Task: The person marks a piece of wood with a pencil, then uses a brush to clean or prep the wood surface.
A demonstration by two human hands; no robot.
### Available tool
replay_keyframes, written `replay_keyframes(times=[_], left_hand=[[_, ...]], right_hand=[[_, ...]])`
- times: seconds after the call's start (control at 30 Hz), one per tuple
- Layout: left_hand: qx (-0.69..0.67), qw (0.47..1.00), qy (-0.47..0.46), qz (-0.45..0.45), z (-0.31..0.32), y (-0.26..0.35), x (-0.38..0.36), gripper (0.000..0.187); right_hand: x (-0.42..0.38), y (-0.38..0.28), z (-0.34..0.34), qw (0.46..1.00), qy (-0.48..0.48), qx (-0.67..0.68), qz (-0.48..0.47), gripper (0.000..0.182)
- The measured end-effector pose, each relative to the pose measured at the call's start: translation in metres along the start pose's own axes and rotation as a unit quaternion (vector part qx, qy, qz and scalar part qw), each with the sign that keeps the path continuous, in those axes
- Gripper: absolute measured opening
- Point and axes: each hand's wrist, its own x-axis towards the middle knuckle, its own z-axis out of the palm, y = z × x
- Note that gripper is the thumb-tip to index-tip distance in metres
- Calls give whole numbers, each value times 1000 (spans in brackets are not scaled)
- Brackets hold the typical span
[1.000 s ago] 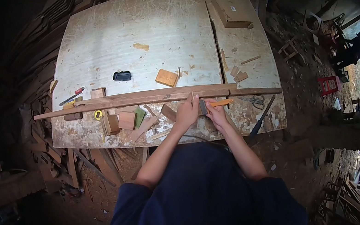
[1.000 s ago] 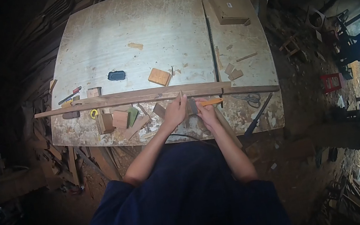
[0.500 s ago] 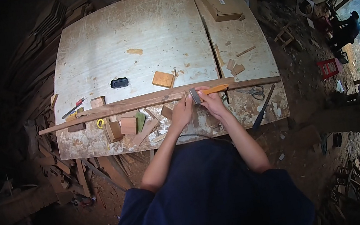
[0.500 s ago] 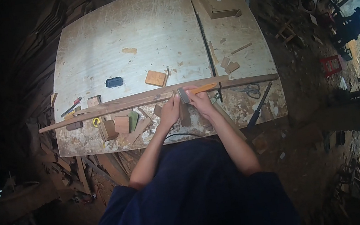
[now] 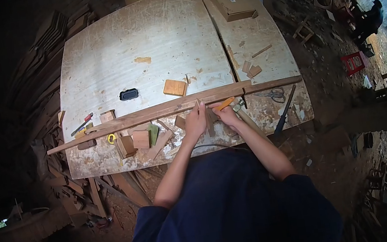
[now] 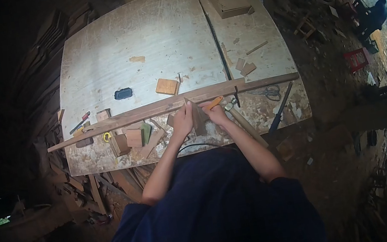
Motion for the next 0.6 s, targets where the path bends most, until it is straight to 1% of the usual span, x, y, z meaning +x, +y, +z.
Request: replay_keyframes(times=[0.07, 0.1, 0.13, 0.17, 0.2, 0.23, 0.3, 0.4, 0.43, 0.47, 0.5, 0.6], left_hand=[[-4, 1000, -8, -13, -3, 0, 2, 56], [-6, 1000, -12, -23, -3, -4, 0, 56], [-17, 999, -5, -27, -2, -11, -4, 57], [-27, 999, 2, -29, 0, -20, -5, 57], [-38, 999, 9, -27, 0, -24, -2, 57], [-46, 999, 5, -30, -2, -24, -2, 57], [-60, 997, -1, -39, -9, -25, -8, 57], [-45, 998, 4, -52, -12, -22, -10, 57], [-50, 997, 9, -52, -12, -20, -9, 57], [-56, 997, 13, -54, -11, -20, -8, 57], [-61, 996, 16, -56, -10, -21, -10, 58], [-71, 996, 2, -60, -13, -22, -11, 58]], right_hand=[[6, 2, -4, 998, -12, 15, 61, 22], [2, -12, -1, 995, -24, 90, 32, 21], [-11, -44, 7, 985, -35, 167, 6, 21], [-18, -61, 14, 969, -43, 243, -24, 20], [-17, -62, 16, 970, -41, 240, -15, 20], [-9, -47, 11, 988, -28, 153, -7, 20], [16, 11, -1, 1000, -7, -23, 12, 22], [24, 37, 5, 990, 7, -125, -57, 22], [17, 21, 8, 998, -9, -41, -42, 22], [0, -16, 15, 998, -24, 43, -25, 21], [-11, -34, 19, 991, -38, 128, -6, 21], [6, 0, 6, 992, -18, 126, 26, 21]])
